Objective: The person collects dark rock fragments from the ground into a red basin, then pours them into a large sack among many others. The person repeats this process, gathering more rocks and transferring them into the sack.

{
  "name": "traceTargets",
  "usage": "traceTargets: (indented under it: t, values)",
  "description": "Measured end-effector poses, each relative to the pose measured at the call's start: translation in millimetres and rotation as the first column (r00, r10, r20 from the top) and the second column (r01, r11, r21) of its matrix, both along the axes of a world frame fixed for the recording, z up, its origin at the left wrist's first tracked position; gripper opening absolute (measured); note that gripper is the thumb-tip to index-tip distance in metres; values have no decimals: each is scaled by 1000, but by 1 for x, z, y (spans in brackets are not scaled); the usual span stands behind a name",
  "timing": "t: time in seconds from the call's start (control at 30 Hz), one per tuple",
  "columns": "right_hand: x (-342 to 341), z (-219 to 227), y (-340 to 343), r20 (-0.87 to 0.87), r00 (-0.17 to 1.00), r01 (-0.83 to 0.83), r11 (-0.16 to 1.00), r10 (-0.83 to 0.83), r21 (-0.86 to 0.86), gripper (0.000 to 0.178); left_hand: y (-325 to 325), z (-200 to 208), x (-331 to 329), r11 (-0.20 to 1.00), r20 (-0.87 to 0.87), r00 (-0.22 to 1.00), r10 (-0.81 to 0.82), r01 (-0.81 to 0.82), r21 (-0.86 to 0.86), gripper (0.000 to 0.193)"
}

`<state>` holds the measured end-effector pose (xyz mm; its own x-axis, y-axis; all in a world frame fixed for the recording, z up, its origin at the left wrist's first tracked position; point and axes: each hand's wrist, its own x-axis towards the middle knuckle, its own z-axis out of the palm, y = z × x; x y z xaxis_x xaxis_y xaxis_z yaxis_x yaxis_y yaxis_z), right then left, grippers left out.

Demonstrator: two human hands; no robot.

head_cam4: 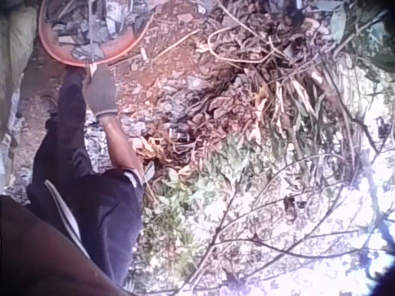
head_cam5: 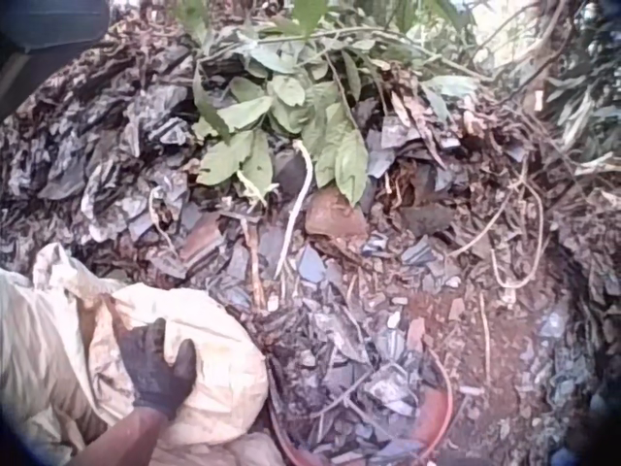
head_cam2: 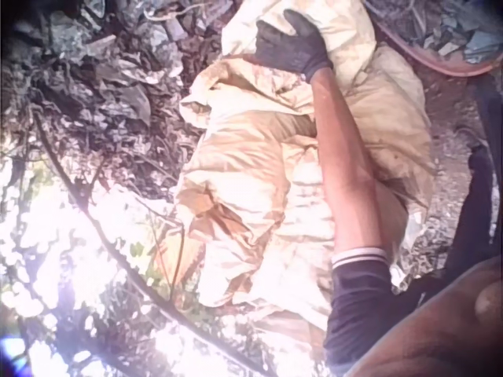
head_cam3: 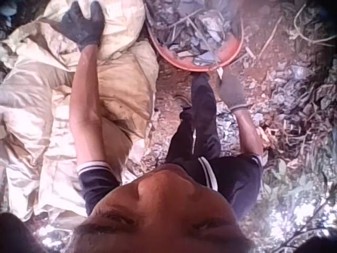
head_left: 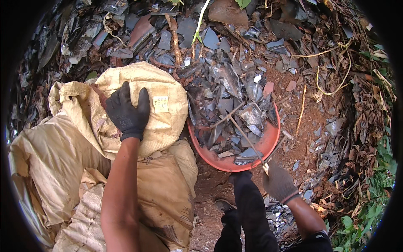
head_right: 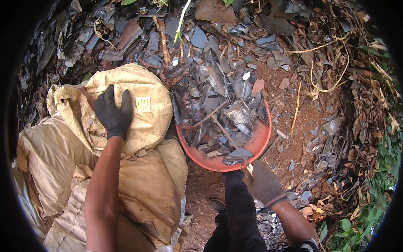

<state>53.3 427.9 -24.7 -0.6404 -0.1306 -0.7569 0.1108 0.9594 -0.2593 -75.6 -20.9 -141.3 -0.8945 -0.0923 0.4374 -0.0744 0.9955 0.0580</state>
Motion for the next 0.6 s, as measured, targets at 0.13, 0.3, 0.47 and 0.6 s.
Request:
traceTargets:
  t: [0.13, 0.3, 0.47, 0.6]
  values:
    - [-38, 33, -26, -184, 977, 70, 974, -111, -215, 33, 5, 5, 2, 999, 25, 999, 42, -42, 6, 48]
    - [-176, -64, -63, -296, 948, 57, 976, -120, -212, 34, -4, 10, 9, 1000, 4, 1000, 22, -22, -15, 50]
    - [-216, -193, -19, -373, 926, -91, 995, 68, -43, 33, 13, 8, -9, 998, -59, 996, -60, 62, 34, 51]
    - [-131, -182, -13, -299, 953, 2, 989, -47, -148, 29, -2, 3, 7, 1000, -37, 999, -12, 11, -23, 50]
